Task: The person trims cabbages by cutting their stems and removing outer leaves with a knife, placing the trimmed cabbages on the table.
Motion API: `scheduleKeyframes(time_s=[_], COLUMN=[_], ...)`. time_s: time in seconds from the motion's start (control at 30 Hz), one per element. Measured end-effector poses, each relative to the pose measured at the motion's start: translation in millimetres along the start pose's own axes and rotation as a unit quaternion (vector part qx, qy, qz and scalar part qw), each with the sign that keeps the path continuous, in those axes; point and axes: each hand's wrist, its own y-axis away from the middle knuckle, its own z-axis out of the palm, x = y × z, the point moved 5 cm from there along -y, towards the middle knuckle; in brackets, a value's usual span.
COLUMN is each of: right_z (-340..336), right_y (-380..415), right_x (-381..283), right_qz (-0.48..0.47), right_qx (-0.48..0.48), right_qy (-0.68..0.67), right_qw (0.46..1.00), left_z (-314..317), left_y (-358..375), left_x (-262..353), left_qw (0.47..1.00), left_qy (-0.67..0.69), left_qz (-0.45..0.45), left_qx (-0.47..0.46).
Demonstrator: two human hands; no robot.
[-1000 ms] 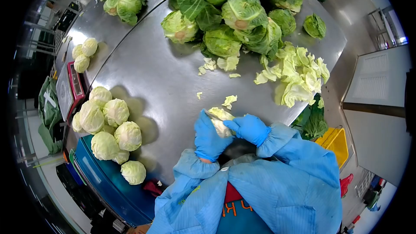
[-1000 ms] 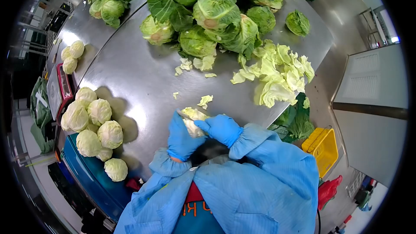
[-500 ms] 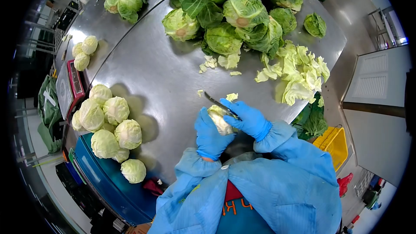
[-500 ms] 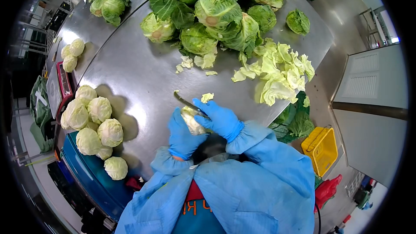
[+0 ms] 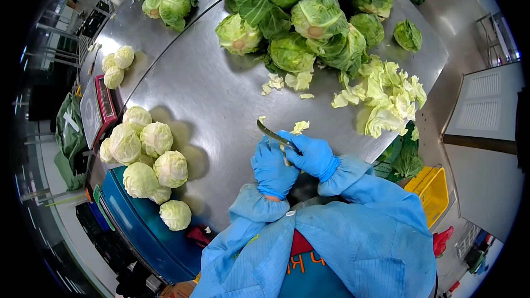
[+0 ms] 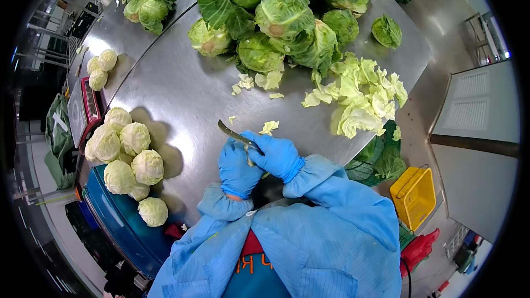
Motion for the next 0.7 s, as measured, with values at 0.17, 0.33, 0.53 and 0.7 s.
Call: scheduleKeyframes(time_s=[0.17, 0.33, 0.53, 0.7], right_z=[0.9, 6.3, -0.7, -18.3], right_y=[1.0, 7.4, 25.9, 44.6], right_x=[16.0, 37.7, 74.5, 100.6], right_qz=[0.071, 0.080, 0.202, 0.265], right_qx=[0.096, 0.187, 0.164, 0.179], right_qy=[-0.018, -0.078, -0.298, -0.330], right_qw=[0.993, 0.976, 0.918, 0.888], left_z=[-14.3, -7.4, -6.6, -9.5], left_y=[3.4, 7.3, 18.7, 25.1], left_x=[7.8, -13.5, -43.4, -55.6], left_qw=[0.995, 0.995, 0.982, 0.946], left_qy=[0.008, 0.078, 0.166, 0.297], left_qz=[0.011, -0.042, -0.064, -0.112], left_qx=[0.095, 0.041, 0.055, 0.071])
